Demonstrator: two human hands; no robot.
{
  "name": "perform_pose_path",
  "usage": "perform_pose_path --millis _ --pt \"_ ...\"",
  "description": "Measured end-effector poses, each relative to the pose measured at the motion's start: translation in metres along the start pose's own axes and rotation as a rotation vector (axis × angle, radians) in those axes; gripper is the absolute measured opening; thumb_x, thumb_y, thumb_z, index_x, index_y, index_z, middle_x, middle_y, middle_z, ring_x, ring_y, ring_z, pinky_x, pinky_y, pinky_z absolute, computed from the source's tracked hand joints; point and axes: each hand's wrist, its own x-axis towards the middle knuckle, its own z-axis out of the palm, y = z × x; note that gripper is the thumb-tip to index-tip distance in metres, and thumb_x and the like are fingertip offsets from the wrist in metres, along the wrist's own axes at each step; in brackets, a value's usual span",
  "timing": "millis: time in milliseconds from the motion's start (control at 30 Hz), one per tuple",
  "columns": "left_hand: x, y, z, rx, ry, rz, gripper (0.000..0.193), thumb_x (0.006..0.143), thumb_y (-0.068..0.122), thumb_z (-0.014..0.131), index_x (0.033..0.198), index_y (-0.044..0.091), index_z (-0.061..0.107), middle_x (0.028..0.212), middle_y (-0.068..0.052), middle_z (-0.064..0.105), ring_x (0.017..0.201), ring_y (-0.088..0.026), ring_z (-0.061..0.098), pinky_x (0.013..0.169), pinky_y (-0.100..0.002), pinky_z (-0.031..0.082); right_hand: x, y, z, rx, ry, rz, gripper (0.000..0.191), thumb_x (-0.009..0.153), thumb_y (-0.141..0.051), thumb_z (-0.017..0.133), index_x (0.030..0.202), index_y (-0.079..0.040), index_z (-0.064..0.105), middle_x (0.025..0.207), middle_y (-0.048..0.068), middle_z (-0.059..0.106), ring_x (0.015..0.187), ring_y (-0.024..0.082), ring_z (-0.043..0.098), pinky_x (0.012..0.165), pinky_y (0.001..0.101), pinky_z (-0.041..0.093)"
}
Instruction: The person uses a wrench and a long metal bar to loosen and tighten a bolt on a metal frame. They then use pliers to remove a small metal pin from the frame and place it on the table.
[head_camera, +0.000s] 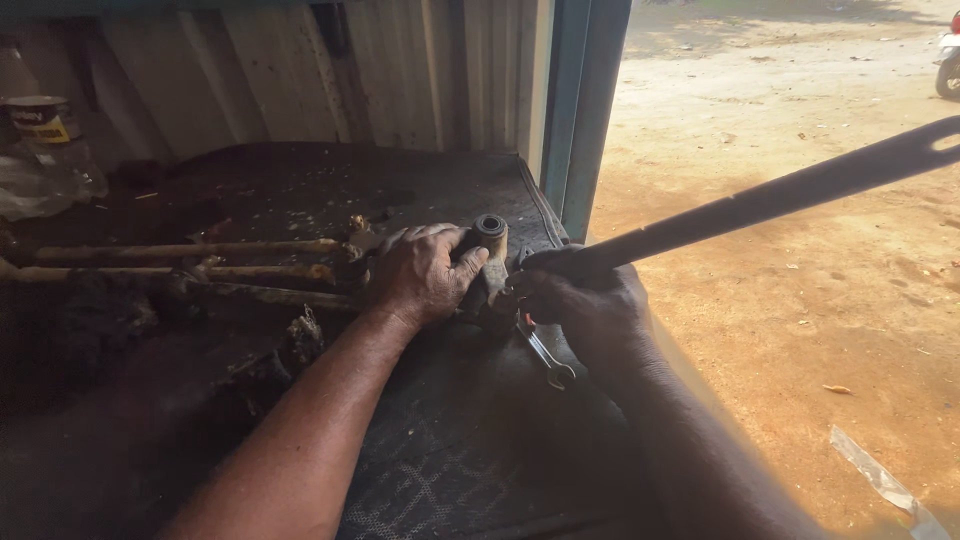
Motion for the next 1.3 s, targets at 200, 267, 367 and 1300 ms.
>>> perform_pose_path --millis 200,267,367,1300 --pt "-0.003 0.002 -0.001 0.004 -0.088 -0.107 0.051 0.093 0.052 0.062 0.123 0.011 0.073 0.129 -0.011 0.071 0.125 -0.031 0.062 0.11 -0.048 0.044 0.001 0.003 0.0 0.195 -0.06 -0.068 0.02 0.09 -0.006 0.07 0.106 0.006 0.072 0.09 0.015 0.078 0.079 0.022 0.08 0.073 0.0324 0.066" --pt "-0.002 0.002 -0.001 -0.005 -0.058 -0.053 0.049 0.094 0.05 0.063 0.123 0.012 0.073 0.129 -0.012 0.071 0.125 -0.031 0.063 0.112 -0.049 0.043 0.0 0.002 -0.001 0.103 -0.041 -0.053 0.02 0.091 -0.007 0.07 0.107 0.004 0.073 0.09 0.014 0.079 0.081 0.02 0.079 0.074 0.0308 0.065" --pt "-0.002 0.0 0.0 0.002 -0.003 -0.008 0.053 0.097 0.051 0.064 0.124 0.006 0.071 0.129 -0.017 0.069 0.125 -0.035 0.061 0.108 -0.051 0.041 -0.002 0.0 -0.001 0.005 -0.026 0.029 0.019 0.091 -0.007 0.071 0.106 0.003 0.074 0.09 0.014 0.079 0.081 0.02 0.077 0.073 0.0312 0.065" --pt "-0.002 0.0 -0.001 0.03 -0.019 -0.072 0.052 0.093 0.048 0.064 0.123 0.006 0.072 0.13 -0.014 0.069 0.126 -0.034 0.061 0.108 -0.049 0.043 0.013 0.016 -0.004 0.128 -0.106 0.039 0.026 0.088 -0.008 0.072 0.113 0.002 0.073 0.094 0.013 0.079 0.082 0.019 0.077 0.077 0.0332 0.065"
